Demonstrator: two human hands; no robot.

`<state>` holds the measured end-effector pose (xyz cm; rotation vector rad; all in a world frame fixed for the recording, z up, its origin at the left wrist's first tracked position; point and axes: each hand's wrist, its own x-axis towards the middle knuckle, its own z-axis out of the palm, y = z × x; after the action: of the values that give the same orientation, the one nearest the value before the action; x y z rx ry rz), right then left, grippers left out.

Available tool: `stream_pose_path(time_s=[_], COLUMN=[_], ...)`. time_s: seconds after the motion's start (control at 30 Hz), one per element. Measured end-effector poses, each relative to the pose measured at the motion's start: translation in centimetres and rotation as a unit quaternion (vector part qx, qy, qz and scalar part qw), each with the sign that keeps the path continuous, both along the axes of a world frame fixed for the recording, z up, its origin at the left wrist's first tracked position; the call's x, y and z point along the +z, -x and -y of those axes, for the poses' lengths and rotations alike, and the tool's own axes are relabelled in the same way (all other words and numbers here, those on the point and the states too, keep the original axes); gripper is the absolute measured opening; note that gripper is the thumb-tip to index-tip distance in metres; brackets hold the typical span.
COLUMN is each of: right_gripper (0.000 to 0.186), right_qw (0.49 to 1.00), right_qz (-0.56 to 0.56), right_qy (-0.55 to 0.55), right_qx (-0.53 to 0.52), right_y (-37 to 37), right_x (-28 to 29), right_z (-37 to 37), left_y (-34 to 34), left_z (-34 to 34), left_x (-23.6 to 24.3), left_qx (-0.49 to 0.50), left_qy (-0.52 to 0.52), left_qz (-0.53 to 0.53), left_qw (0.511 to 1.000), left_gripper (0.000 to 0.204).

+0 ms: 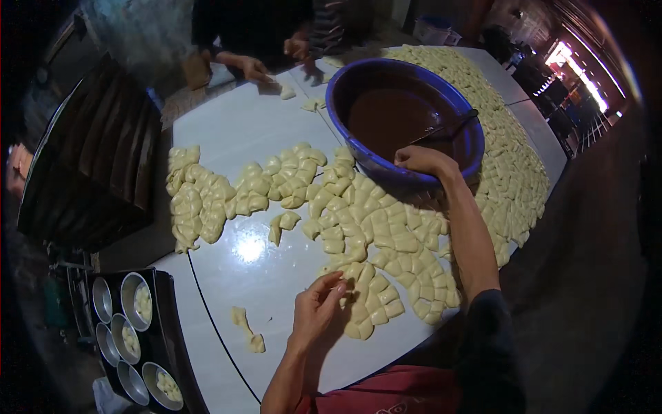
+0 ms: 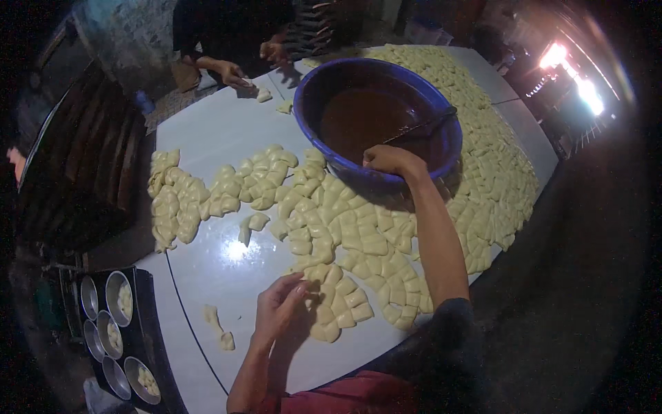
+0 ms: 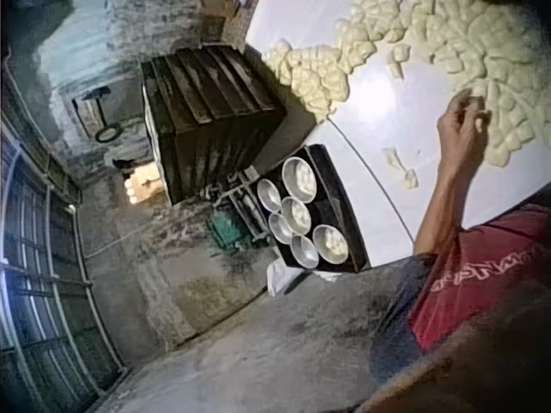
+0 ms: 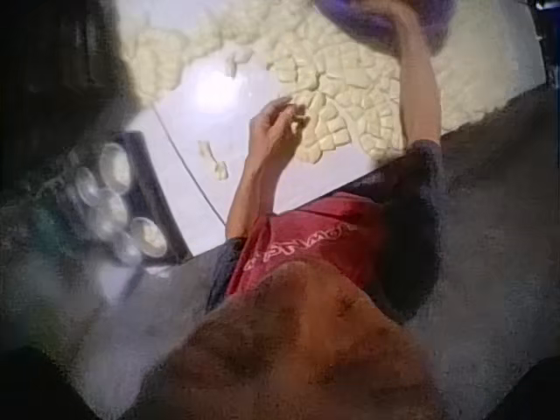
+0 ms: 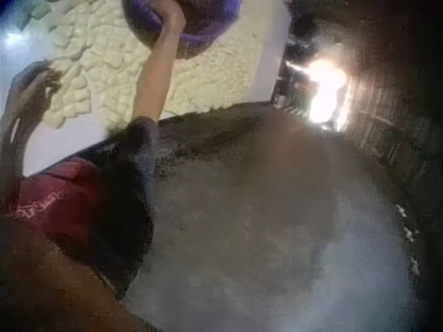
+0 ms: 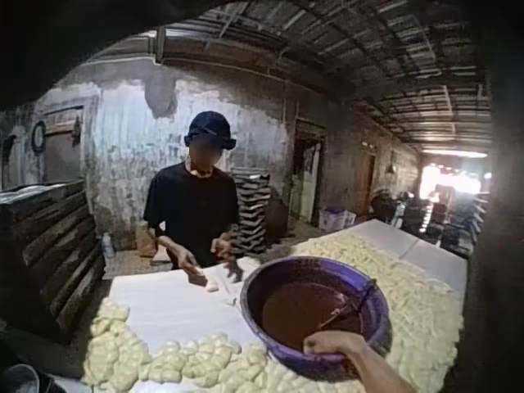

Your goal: The person prepares bread by taking small pieces of dough, flattening them, adding a chocolate-like filling from a bowl, folding the dough to enclose the filling, and placing the filled rolls into small metal baking pans.

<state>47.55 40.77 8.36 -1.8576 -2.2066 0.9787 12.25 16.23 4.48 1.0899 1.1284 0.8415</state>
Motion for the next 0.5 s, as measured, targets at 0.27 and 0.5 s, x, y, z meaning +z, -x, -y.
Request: stream_pose_path(time_s=[0.27,0.5], right_gripper=[0.017,0.011], right_qw=[0.927,0.724], right_qz=[-0.346,-0.656], right_qy=[-0.017,0.053], right_qx=[-0.142,-0.208], right_y=[5.1,17.1], right_x=[5.2,3.7], right_z=[3.8,13.4], left_y=[-0.6,-3.3], left_z=[-0.6,-3.0], left_x=[0.5,3.3], left_qx=[0.018,0.092], left_qy=[0.021,0.081], left_qz=[0.057,0.319], left_qw=[0.998,0.94], left_gripper=[0.036,0.048])
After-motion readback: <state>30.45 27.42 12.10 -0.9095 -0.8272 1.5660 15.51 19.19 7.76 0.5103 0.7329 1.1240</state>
